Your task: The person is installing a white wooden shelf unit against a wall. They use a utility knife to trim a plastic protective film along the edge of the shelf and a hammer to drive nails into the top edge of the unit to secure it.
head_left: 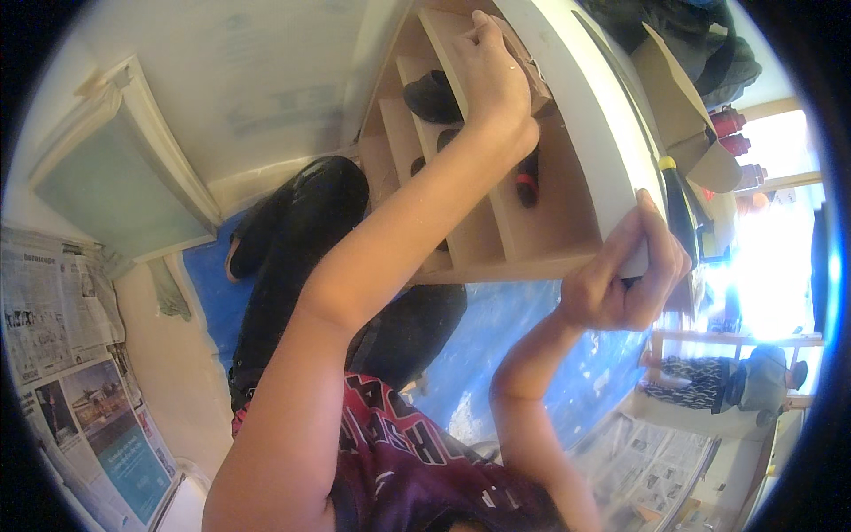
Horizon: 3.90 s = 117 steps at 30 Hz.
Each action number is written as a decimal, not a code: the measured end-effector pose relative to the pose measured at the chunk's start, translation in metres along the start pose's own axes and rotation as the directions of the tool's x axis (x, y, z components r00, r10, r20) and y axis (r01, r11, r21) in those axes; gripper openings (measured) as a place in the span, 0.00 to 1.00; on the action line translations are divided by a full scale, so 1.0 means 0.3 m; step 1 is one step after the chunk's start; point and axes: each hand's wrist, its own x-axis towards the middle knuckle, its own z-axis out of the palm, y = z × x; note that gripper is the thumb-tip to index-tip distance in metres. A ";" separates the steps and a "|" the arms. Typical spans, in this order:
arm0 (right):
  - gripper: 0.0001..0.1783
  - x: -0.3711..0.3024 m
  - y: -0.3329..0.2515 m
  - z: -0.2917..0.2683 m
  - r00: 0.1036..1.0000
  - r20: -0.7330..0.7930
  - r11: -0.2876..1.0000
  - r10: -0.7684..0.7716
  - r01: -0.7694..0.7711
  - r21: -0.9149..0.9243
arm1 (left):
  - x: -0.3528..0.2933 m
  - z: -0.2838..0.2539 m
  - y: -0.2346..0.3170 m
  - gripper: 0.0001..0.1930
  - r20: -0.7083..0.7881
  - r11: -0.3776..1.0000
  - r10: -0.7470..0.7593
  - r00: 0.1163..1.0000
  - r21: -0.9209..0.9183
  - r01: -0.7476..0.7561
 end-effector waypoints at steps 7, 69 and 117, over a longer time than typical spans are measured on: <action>0.11 -0.004 0.013 -0.005 0.998 0.002 0.998 -0.059 0.059 -0.018 | -0.052 0.029 0.022 0.30 0.129 0.997 -0.044 0.991 -0.062 0.053; 0.09 -0.016 -0.008 -0.049 0.998 0.052 0.993 -0.044 0.049 -0.106 | -0.122 -0.035 -0.015 0.35 0.078 0.994 -0.106 0.991 0.012 0.105; 0.15 0.044 0.099 -0.013 0.987 0.126 0.982 -0.104 0.082 0.169 | -0.211 -0.014 -0.020 0.33 0.079 0.985 -0.101 0.992 0.147 0.088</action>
